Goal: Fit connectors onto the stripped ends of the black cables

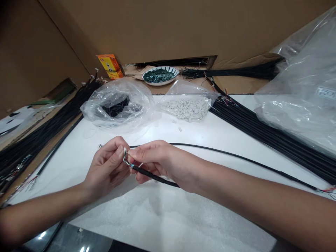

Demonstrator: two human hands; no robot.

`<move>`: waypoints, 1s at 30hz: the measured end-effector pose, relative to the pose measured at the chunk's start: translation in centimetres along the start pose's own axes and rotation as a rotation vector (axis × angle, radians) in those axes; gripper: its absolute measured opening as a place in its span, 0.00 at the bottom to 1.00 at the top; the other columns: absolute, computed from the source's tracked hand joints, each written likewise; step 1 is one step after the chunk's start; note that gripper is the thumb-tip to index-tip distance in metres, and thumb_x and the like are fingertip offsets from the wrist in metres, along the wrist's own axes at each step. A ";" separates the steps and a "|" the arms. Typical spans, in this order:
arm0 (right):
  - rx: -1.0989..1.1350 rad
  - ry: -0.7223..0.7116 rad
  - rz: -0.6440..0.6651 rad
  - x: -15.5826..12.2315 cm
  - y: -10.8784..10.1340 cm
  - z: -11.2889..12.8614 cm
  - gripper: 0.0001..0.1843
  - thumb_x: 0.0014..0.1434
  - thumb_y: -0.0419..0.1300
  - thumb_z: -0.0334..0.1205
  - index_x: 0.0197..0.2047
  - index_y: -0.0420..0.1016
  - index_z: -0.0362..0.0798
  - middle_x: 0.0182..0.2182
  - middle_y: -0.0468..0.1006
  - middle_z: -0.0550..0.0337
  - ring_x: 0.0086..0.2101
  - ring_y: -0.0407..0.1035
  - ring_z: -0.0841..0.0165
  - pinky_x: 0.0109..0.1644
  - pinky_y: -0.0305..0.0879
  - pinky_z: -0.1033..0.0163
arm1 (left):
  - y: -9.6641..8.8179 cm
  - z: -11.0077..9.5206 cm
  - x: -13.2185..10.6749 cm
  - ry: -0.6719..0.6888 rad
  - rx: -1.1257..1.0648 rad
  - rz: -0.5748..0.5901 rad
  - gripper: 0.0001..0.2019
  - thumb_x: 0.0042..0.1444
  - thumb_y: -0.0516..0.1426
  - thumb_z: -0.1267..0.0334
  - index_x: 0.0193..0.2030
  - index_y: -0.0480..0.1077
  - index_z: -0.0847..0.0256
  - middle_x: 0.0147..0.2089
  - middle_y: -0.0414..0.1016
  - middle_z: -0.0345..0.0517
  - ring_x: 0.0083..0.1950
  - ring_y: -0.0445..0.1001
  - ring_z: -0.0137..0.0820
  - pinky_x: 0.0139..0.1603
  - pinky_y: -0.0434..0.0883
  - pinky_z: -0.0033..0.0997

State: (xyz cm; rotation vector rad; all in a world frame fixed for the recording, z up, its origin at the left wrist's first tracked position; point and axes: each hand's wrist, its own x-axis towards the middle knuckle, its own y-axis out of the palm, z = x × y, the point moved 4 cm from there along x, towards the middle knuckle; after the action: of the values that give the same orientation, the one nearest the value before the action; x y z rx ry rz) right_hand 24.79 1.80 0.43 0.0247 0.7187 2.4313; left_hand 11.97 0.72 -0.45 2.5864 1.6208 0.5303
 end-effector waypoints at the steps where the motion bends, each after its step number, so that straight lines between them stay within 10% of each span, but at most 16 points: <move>1: -0.001 0.000 -0.003 0.0 0.0 0.0 0.12 0.59 0.60 0.42 0.29 0.73 0.41 0.27 0.68 0.61 0.27 0.63 0.76 0.40 0.66 0.65 | 0.0 0.0 0.0 -0.002 0.001 -0.003 0.11 0.65 0.46 0.62 0.32 0.60 0.61 0.15 0.46 0.29 0.13 0.45 0.15 0.14 0.51 0.10; 30: -0.013 -0.005 -0.021 -0.1 0.2 0.3 0.12 0.61 0.58 0.40 0.30 0.72 0.40 0.28 0.68 0.61 0.28 0.63 0.77 0.39 0.65 0.66 | -0.4 0.3 -0.3 -0.004 0.044 -0.020 0.10 0.65 0.47 0.61 0.33 0.60 0.61 0.16 0.49 0.30 0.15 0.47 0.14 0.14 0.51 0.10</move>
State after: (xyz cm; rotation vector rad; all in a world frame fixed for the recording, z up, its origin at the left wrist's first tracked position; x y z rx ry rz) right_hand 24.79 1.79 0.75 0.0180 0.6979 2.4148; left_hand 11.61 0.70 -0.86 2.5973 1.6743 0.4939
